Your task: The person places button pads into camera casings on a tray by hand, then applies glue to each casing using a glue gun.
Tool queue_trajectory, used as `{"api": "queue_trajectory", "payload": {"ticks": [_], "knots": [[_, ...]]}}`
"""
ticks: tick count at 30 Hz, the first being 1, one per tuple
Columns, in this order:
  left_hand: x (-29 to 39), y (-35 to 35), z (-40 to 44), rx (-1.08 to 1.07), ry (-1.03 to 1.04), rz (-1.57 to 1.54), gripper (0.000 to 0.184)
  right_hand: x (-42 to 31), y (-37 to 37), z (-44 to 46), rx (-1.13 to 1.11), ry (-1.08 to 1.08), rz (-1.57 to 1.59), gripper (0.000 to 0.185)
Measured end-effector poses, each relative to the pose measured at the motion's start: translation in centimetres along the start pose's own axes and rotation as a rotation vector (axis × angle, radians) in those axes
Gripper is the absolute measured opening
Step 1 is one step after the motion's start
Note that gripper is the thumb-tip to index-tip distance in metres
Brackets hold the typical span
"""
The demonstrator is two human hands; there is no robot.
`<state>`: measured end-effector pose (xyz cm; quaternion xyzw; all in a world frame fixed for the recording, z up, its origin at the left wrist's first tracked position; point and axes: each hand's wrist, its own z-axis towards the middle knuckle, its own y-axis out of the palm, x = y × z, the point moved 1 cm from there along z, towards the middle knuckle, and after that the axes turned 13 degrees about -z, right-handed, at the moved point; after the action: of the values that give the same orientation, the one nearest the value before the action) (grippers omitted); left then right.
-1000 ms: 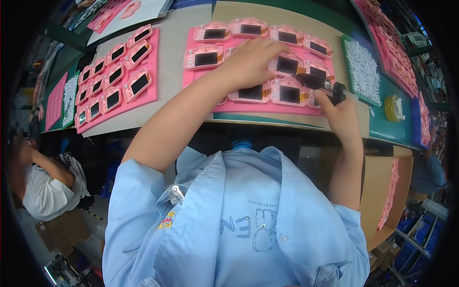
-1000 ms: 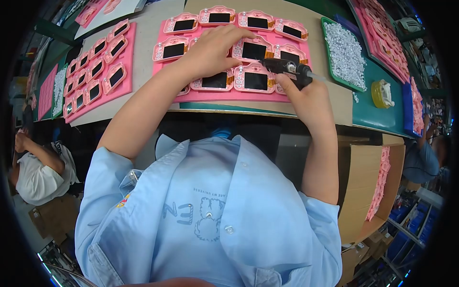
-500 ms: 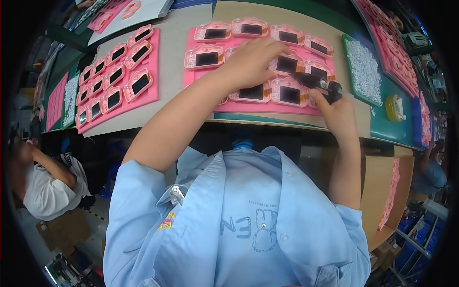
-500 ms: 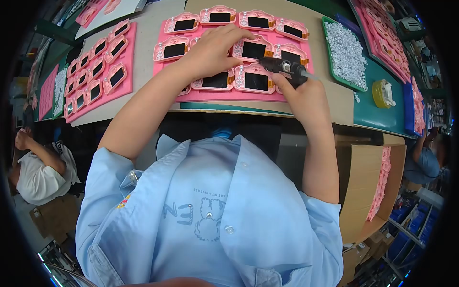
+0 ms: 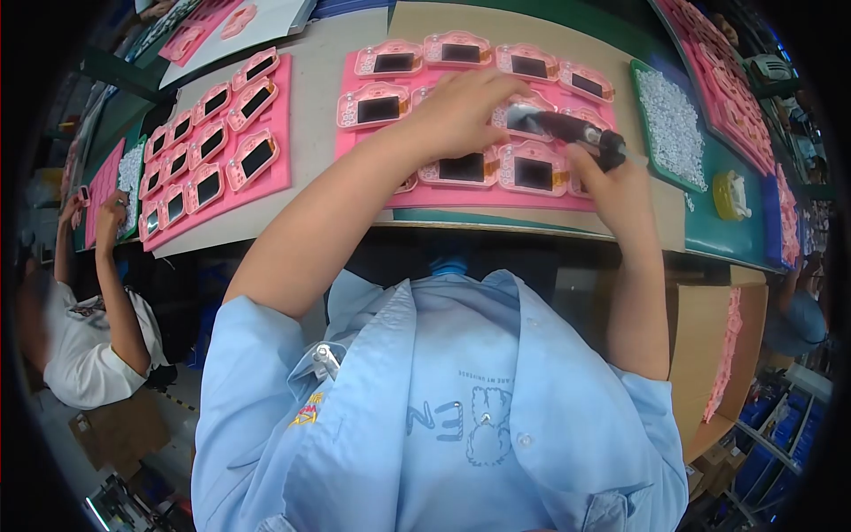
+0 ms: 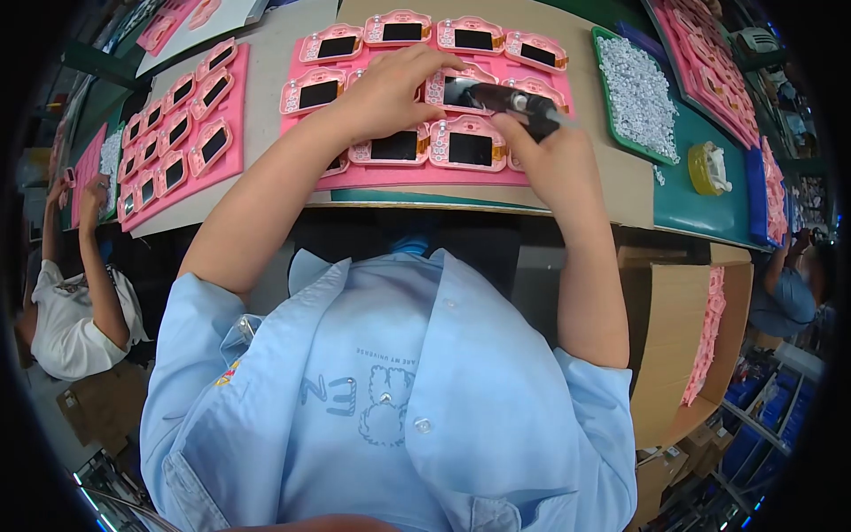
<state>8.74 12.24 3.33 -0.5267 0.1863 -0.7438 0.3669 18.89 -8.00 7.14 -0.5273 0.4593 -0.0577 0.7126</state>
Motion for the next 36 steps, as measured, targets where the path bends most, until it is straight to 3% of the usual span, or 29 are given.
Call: {"api": "queue_trajectory", "payload": {"ticks": [4, 7, 18, 20, 24, 36], "knots": [[0.3, -0.5, 0.2, -0.037, -0.042, 0.071, 0.066, 1.3, -1.4, 0.4, 0.044, 0.133, 0.347, 0.034], [1.2, -0.7, 1.0, -0.075, -0.050, 0.034, 0.067, 2.9, -3.1, -0.2, 0.114, 0.118, 0.514, 0.035], [2.9, 5.0, 6.9, -0.265, -0.001, -0.042, 0.062, 6.9, -4.4, -1.6, 0.157, 0.131, 0.352, 0.036], [2.7, 5.3, 6.9, -0.189, 0.003, -0.094, 0.063, 7.2, -4.4, -1.6, 0.125, 0.122, 0.307, 0.036], [2.7, 5.6, 6.5, -0.088, 0.042, -0.110, 0.065, 4.9, -5.1, -1.4, 0.058, 0.340, 0.067, 0.035], [3.0, 5.7, 6.1, -0.036, 0.097, -0.130, 0.064, 5.8, -2.6, 0.1, 0.199, 0.083, 0.205, 0.037]]}}
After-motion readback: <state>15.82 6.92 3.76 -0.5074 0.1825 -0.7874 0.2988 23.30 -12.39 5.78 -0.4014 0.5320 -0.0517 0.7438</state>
